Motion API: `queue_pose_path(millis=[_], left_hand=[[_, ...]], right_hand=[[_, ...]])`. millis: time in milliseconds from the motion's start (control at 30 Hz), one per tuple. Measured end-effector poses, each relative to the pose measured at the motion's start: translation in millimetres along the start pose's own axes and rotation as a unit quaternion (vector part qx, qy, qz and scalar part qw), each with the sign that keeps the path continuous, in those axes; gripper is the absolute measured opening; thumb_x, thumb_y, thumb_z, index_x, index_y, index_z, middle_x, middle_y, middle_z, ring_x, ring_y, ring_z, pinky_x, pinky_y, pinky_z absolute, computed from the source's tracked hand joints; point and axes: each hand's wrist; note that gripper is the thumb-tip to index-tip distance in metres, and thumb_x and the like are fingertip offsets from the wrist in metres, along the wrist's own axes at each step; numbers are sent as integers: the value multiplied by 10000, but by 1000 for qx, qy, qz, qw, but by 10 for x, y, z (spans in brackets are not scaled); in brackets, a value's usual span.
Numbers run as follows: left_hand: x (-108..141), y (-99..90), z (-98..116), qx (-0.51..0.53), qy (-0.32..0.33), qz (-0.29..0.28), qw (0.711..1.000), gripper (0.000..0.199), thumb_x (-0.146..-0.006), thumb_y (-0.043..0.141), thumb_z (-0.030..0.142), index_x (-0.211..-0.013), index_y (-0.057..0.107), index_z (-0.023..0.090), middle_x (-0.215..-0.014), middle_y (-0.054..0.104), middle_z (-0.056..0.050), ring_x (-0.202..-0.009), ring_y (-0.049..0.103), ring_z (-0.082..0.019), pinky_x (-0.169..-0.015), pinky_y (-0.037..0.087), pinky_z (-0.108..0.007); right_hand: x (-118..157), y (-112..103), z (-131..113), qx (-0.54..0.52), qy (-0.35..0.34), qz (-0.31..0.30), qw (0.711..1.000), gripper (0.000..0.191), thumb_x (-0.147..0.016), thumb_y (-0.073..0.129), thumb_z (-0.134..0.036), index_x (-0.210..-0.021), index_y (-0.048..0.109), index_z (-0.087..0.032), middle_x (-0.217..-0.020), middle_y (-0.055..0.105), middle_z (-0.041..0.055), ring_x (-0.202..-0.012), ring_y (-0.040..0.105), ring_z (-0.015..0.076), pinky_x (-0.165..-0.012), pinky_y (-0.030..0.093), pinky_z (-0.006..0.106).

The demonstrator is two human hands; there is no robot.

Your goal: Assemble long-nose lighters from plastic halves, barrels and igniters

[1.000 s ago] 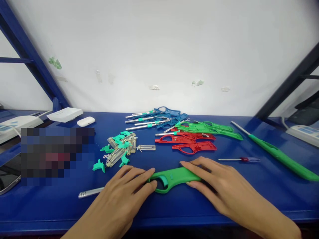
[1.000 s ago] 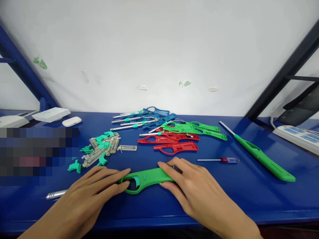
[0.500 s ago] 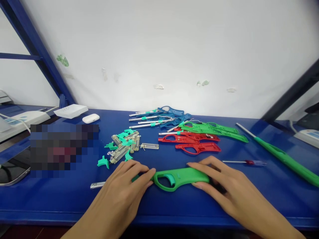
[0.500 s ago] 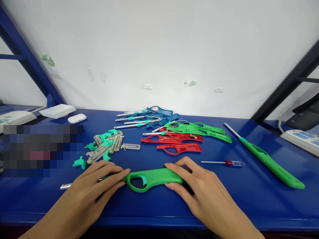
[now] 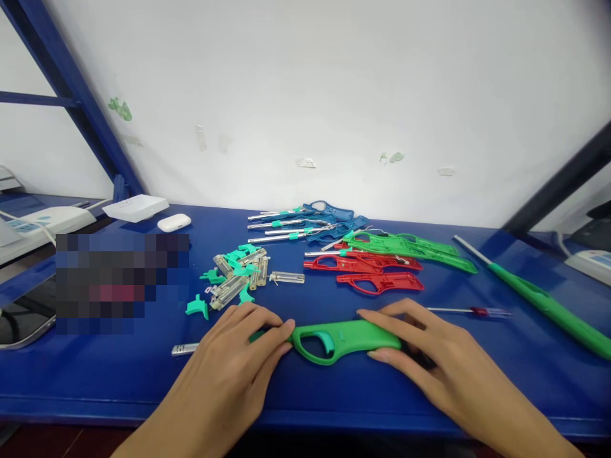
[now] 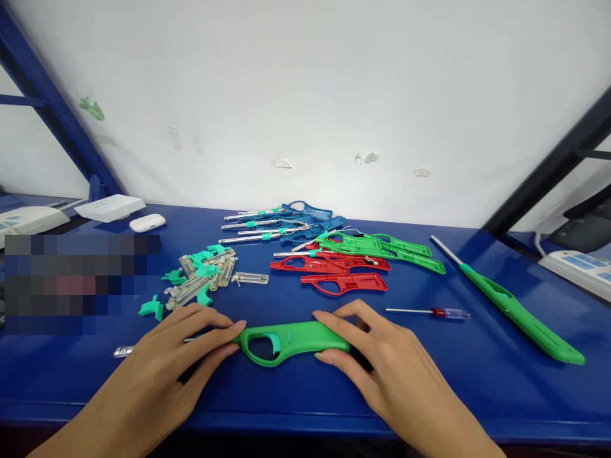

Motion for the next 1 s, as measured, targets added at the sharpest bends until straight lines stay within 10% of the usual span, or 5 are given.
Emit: queue_pose_path(millis=[1000], left_hand=[[-56, -129, 36, -53, 37, -33, 997, 378, -1065, 446, 42, -1269, 724, 197, -1129, 679, -99, -1028, 604, -280, -848, 596, -465]], right_hand=[[10, -17, -69, 63, -64, 55, 994, 362, -1135, 480, -443, -1465, 597, -353, -1158, 707, 21, -927, 759, 173, -765, 624, 299]])
Point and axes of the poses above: each hand's wrist, its own x-axis away from the middle knuckle, its own y-axis out of the palm, z = x × y
